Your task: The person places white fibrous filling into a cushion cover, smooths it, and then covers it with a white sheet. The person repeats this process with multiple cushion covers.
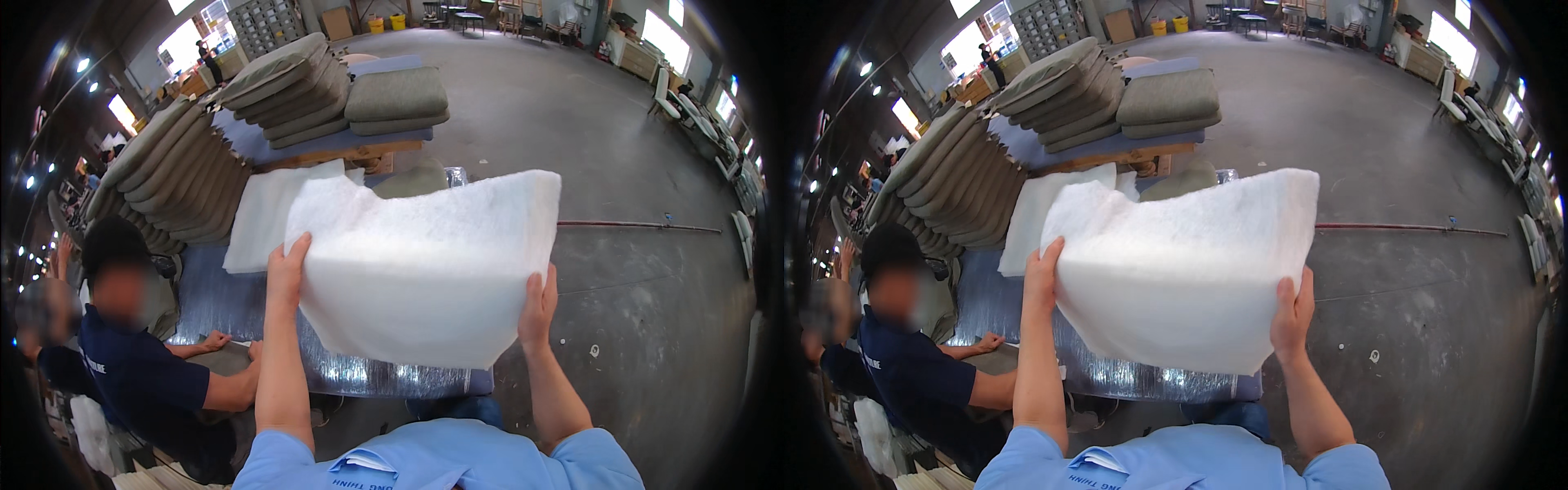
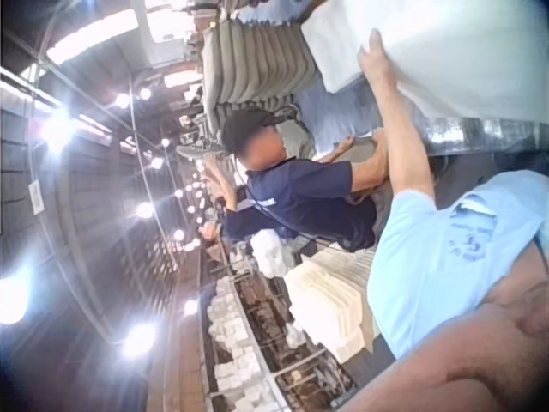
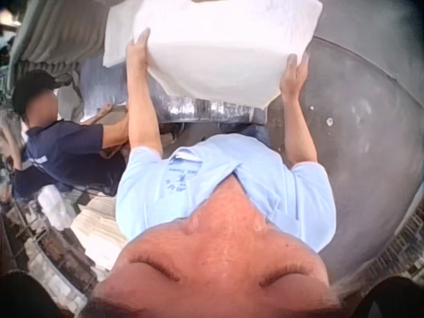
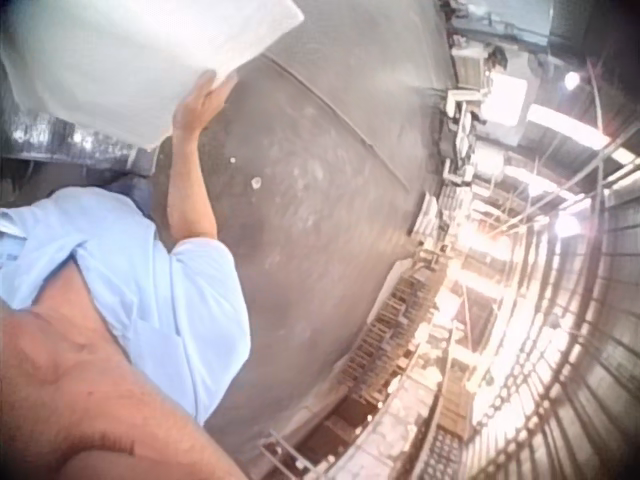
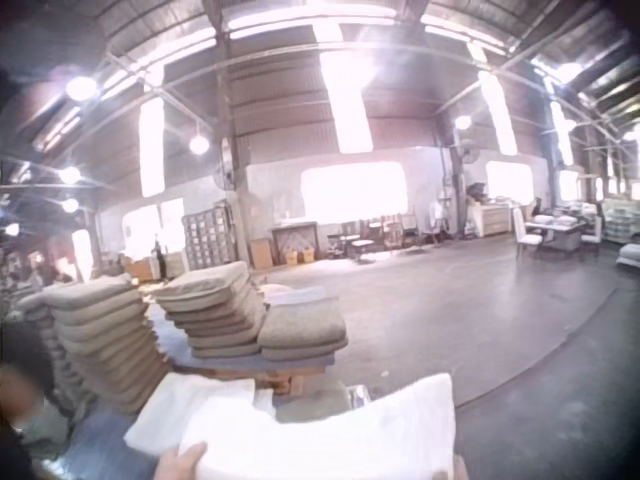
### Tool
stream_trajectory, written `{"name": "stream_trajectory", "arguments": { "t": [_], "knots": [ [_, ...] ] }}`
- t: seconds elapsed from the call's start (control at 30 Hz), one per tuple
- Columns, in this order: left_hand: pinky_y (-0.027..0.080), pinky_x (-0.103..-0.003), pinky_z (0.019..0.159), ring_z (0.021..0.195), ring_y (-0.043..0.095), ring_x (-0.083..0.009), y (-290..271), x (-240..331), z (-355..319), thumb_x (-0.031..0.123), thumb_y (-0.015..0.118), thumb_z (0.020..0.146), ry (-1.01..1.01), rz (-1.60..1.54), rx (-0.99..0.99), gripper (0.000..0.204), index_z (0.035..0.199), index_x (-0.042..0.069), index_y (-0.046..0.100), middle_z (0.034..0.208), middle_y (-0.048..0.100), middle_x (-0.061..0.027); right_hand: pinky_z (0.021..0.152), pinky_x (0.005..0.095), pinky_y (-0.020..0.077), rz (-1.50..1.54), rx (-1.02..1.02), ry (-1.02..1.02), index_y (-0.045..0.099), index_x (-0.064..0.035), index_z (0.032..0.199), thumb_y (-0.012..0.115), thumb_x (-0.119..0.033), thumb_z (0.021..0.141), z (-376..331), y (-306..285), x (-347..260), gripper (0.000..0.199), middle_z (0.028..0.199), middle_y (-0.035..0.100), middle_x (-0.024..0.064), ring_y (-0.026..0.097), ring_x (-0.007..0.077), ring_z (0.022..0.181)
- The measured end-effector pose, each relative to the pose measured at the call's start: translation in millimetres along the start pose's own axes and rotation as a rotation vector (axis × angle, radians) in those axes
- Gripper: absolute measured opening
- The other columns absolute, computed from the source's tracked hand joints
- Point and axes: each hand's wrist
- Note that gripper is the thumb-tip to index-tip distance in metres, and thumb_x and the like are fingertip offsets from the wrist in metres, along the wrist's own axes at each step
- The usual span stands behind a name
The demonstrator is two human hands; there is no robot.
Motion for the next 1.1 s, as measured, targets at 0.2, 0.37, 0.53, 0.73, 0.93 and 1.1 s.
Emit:
{"name": "stream_trajectory", "arguments": {
  "t": [0.2, 0.37, 0.53, 0.73, 0.93, 1.1],
  "knots": [
    [0.051, -0.033, 0.092, 0.105, 0.067, -0.0220, -29, -68, -7, 0.035, 0.074, 0.093, 0.018, 0.039, -0.002, 0.054, 0.125, -0.009, 0.067, 0.116, 0.072, -0.0145, 0.101, 0.0373, 0.0452, 0.010, 0.004, -0.103, 0.044, 0.0062, 0.143, 0.059, -0.037, 0.102, -102, -4, 35, 0.062, 0.131, 0.059, 0.0158, 0.057, 0.0227, 0.117],
    [0.049, -0.035, 0.097, 0.109, 0.066, -0.0258, -45, -75, -9, 0.041, 0.077, 0.090, -0.059, 0.005, -0.054, 0.063, 0.128, -0.008, 0.065, 0.121, 0.070, -0.0163, 0.107, 0.0375, 0.0417, 0.037, -0.080, -0.021, 0.039, 0.0067, 0.149, 0.064, -0.040, 0.098, -111, -5, 30, 0.073, 0.137, 0.056, 0.0170, 0.055, 0.0244, 0.122],
    [0.041, -0.042, 0.109, 0.129, 0.054, -0.0346, -76, -65, -39, 0.041, 0.069, 0.098, 0.244, 0.504, 0.517, 0.066, 0.141, -0.005, 0.052, 0.140, 0.056, -0.0236, 0.106, 0.0367, 0.0416, 0.136, -0.186, 0.041, 0.040, 0.0062, 0.148, 0.067, -0.035, 0.097, -106, 9, 21, 0.071, 0.135, 0.057, 0.0152, 0.055, 0.0236, 0.122],
    [0.029, -0.047, 0.120, 0.145, 0.037, -0.0374, 28, -85, -171, 0.022, 0.066, 0.100, 0.300, 0.484, 0.464, 0.061, 0.149, -0.003, 0.041, 0.154, 0.040, -0.0237, 0.107, 0.0381, 0.0417, 0.145, -0.337, 0.206, 0.044, 0.0035, 0.145, 0.076, -0.030, 0.091, -86, -35, 40, 0.072, 0.134, 0.059, 0.0125, 0.056, 0.0229, 0.121],
    [0.017, -0.049, 0.125, 0.154, 0.018, -0.0443, 124, -69, -241, 0.021, 0.066, 0.098, 0.266, 0.402, 0.393, 0.078, 0.160, -0.001, 0.024, 0.164, 0.017, -0.0332, 0.110, 0.0406, 0.0438, 0.362, -1.116, 0.558, 0.047, 0.0004, 0.148, 0.088, -0.022, 0.079, -32, -75, 18, 0.083, 0.138, 0.060, 0.0111, 0.056, 0.0217, 0.128],
    [0.016, -0.050, 0.125, 0.153, 0.014, -0.0513, 140, -71, -261, 0.022, 0.068, 0.096, 0.188, 0.456, 0.597, 0.082, 0.161, -0.002, 0.024, 0.163, 0.005, -0.0403, 0.111, 0.0430, 0.0459, 0.494, -1.514, 1.018, 0.044, -0.0019, 0.152, 0.070, -0.029, 0.098, 31, -41, 57, 0.066, 0.141, 0.060, 0.0128, 0.056, 0.0252, 0.132]
  ]
}}
Point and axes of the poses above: each hand's wrist, its own z-axis towards the middle knuckle, its own y-axis out of the palm, x = y × z
